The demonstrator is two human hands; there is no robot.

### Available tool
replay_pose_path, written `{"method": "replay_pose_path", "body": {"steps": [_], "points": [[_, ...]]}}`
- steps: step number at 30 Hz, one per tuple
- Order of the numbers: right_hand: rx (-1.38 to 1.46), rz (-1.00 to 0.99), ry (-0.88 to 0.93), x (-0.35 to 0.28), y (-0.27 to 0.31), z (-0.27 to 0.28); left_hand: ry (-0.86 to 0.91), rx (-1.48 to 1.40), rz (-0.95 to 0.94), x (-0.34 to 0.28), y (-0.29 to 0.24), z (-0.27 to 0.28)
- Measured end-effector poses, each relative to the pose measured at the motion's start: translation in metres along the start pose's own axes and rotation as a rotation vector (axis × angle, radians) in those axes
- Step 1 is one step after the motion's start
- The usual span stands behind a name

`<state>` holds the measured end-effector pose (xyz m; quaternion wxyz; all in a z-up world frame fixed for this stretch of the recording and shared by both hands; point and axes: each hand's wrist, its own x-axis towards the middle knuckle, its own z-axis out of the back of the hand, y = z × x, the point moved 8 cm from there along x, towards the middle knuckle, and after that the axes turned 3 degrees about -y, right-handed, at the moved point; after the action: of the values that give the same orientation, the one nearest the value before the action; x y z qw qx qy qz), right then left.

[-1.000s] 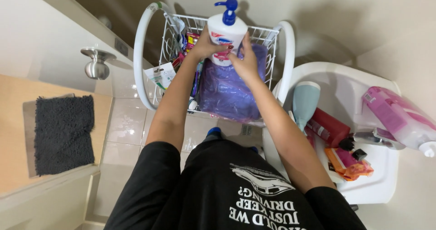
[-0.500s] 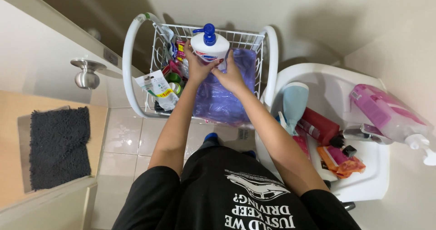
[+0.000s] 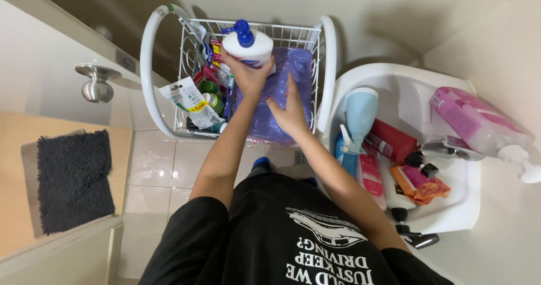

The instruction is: The person organizes various toiletries and cleaning supplies from a bathroom sink into a white wire basket. They handle multiple bottles of lotion, soap, and shampoo, along with a small orange packet, placing them into the basket one by one.

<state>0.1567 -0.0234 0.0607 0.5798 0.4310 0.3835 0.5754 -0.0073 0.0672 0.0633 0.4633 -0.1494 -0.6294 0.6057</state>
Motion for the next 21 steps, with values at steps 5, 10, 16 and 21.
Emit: {"method": "replay_pose_path", "body": {"steps": [5, 10, 16, 21], "points": [[-0.001, 0.093, -0.043, -0.040, -0.022, -0.009, 0.035, -0.060, -0.021, -0.003, -0.037, -0.024], [-0.007, -0.021, 0.012, -0.061, -0.032, -0.004, 0.079, -0.126, 0.021, -0.018, -0.052, -0.056], [0.048, -0.061, 0.022, -0.082, -0.026, 0.014, 0.199, 0.070, -0.100, -0.043, -0.046, -0.090], [0.047, -0.063, 0.058, -0.096, -0.039, 0.008, 0.344, 0.235, -0.012, -0.032, -0.031, -0.121]]}}
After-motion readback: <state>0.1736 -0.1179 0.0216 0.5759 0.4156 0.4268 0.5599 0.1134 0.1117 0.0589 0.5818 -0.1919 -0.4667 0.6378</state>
